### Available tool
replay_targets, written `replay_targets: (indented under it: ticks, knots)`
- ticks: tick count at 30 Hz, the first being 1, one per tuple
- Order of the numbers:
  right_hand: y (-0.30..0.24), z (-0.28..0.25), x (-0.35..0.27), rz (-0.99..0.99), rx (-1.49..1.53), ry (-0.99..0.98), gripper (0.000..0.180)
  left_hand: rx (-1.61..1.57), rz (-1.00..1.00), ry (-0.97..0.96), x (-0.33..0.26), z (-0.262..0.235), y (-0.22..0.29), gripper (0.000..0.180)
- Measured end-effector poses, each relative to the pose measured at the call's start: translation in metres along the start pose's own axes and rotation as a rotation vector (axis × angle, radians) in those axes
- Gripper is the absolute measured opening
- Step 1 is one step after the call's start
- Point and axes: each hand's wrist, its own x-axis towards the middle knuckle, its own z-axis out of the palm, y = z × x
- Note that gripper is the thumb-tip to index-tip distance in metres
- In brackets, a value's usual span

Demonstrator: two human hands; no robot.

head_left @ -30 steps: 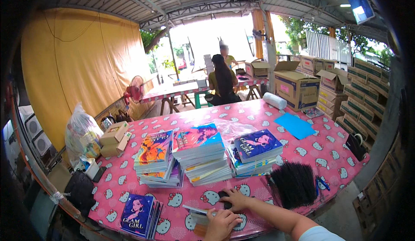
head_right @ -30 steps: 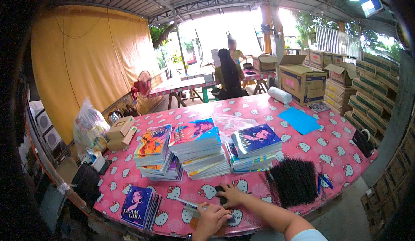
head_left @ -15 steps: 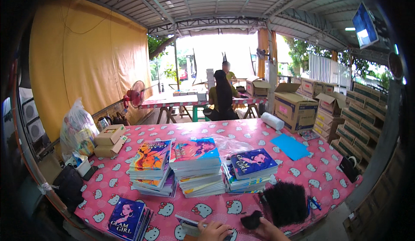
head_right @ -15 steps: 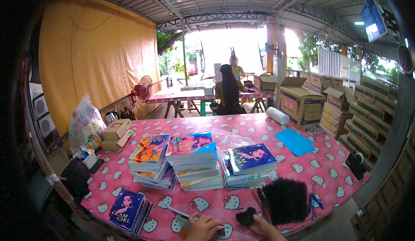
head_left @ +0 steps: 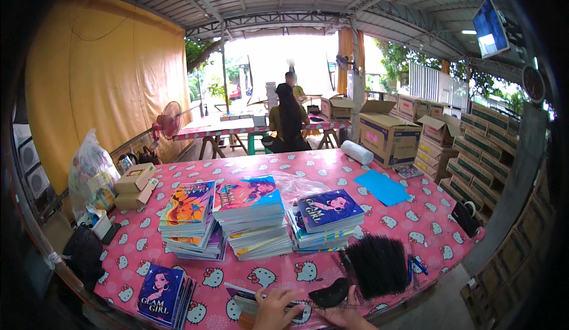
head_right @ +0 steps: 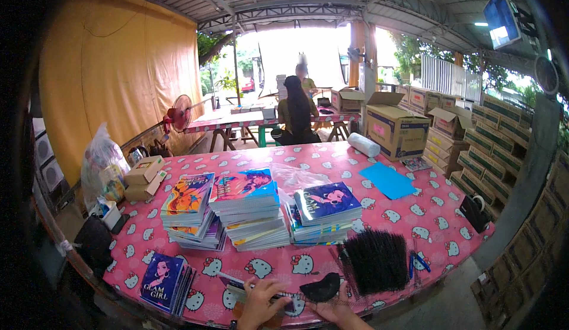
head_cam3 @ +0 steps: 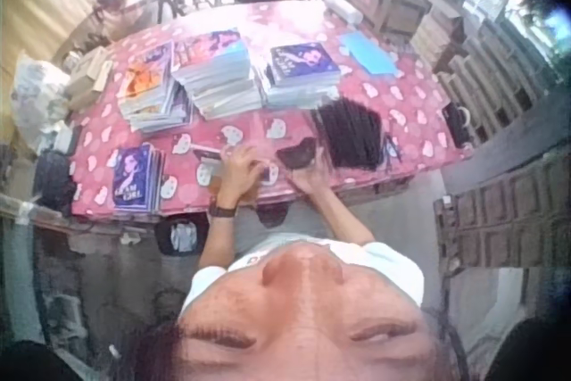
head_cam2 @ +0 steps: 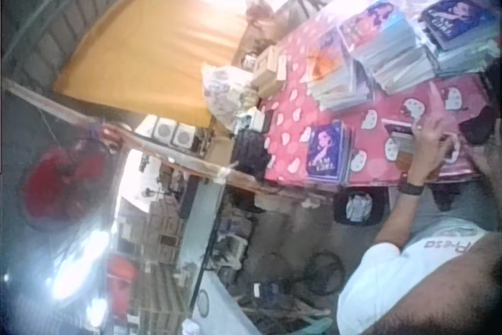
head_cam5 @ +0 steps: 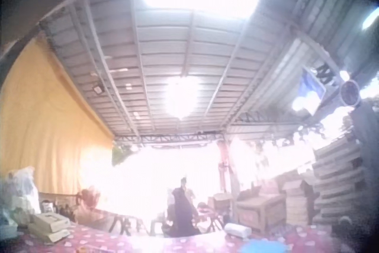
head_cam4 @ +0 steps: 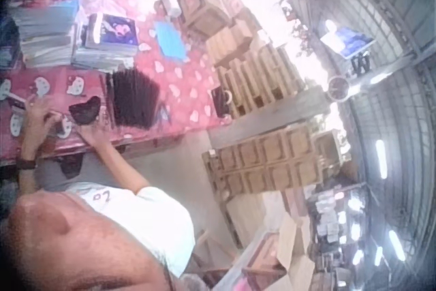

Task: The person threads spiral coils through the punched holes of several notebooks by hand, placing each one on a stack after finishing.

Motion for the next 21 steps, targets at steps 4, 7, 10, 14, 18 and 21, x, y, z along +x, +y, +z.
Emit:
replay_targets:
  ticks: [4,7,10,14,18,21]
  knots:
    - [0.004,-0.01,0.01,0.035,-0.095,-0.077,0.083,0.007,-0.031,-0.084,-0.003,0.0,-0.007,0.023]
    - [0.003,0.027,0.016,-0.057,-0.316,0.044,0.08,0.07,-0.071,-0.094,-0.005,-0.003,-0.009,0.023]
    - [-0.008,0.039,0.017,-0.021,-0.465,0.013,0.073,0.022,-0.043,-0.038,0.0,-0.004,-0.002,0.025]
    - [-0.035,0.028,0.034,0.189,-1.16,0.02,0.063,-0.019,-0.082,-0.059,0.0,-0.008,-0.004,0.033]
    - [-0.038,0.085,0.04,0.017,-1.274,-0.265,0.057,-0.016,-0.159,0.028,-0.01,-0.018,-0.016,0.041]
    - [-0.025,0.093,0.052,0.115,-1.78,-0.099,0.05,-0.034,-0.179,0.017,-0.014,-0.016,-0.02,0.047]
